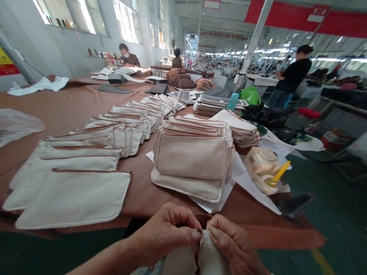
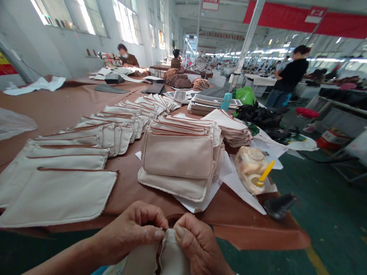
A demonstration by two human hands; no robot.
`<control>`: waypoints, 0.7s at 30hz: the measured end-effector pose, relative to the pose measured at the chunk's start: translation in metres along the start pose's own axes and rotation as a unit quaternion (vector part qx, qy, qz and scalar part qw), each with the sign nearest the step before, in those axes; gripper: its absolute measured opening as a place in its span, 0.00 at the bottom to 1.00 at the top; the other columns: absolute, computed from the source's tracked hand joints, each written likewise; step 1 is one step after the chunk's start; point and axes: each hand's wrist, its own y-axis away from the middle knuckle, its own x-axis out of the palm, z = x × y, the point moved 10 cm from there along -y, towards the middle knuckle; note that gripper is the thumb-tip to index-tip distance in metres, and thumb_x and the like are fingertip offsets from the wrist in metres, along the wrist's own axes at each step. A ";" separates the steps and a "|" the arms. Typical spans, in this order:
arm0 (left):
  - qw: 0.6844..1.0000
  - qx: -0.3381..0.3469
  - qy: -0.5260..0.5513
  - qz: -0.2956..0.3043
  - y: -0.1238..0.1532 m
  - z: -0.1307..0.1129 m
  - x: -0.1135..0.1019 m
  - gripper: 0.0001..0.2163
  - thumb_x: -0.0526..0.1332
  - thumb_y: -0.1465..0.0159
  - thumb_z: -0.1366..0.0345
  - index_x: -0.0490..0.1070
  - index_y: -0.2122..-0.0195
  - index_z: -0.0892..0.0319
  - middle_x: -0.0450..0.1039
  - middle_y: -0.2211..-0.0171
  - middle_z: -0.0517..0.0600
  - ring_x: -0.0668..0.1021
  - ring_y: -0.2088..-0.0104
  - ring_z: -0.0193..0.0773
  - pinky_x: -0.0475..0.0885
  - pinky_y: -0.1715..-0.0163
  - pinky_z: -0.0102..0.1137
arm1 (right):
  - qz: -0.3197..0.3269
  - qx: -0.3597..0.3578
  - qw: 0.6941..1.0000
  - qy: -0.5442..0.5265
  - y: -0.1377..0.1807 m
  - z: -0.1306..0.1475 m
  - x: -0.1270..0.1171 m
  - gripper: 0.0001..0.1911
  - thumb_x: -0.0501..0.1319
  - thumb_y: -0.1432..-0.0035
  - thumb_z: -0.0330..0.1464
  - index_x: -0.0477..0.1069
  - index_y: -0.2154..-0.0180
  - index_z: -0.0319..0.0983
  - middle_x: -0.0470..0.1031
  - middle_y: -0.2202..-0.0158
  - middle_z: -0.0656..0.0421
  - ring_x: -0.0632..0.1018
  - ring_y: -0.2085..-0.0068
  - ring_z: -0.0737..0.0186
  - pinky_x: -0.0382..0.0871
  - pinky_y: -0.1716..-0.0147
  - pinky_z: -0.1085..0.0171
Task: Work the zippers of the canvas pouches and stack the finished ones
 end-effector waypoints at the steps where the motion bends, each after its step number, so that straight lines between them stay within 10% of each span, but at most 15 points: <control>1: 1.000 -0.008 0.008 0.002 0.000 0.002 0.000 0.13 0.71 0.48 0.58 0.75 0.72 0.65 0.73 0.77 0.50 0.69 0.78 0.31 0.62 0.76 0.26 | 0.002 0.003 1.000 -0.004 0.000 -0.001 0.000 0.17 0.55 0.35 0.46 0.62 0.66 0.39 0.58 0.76 0.65 0.58 0.76 0.70 0.51 0.79 0.70; 12: 0.946 0.068 -0.307 -0.078 0.002 -0.024 -0.005 0.06 0.61 0.42 0.68 0.72 0.75 0.64 0.66 0.79 0.43 0.64 0.77 0.30 0.56 0.78 0.24 | -0.043 -0.041 0.990 0.131 -0.012 0.026 -0.004 0.22 0.62 0.43 0.49 0.64 0.70 0.36 0.59 0.76 0.64 0.59 0.74 0.69 0.54 0.76 0.69; 21: 0.961 0.001 -0.277 -0.016 0.000 -0.008 -0.013 0.10 0.60 0.40 0.62 0.75 0.68 0.64 0.67 0.77 0.44 0.63 0.77 0.30 0.56 0.79 0.24 | -0.110 -0.018 0.985 0.131 -0.013 0.022 -0.010 0.11 0.65 0.47 0.37 0.69 0.72 0.35 0.68 0.77 0.63 0.63 0.76 0.69 0.56 0.78 0.70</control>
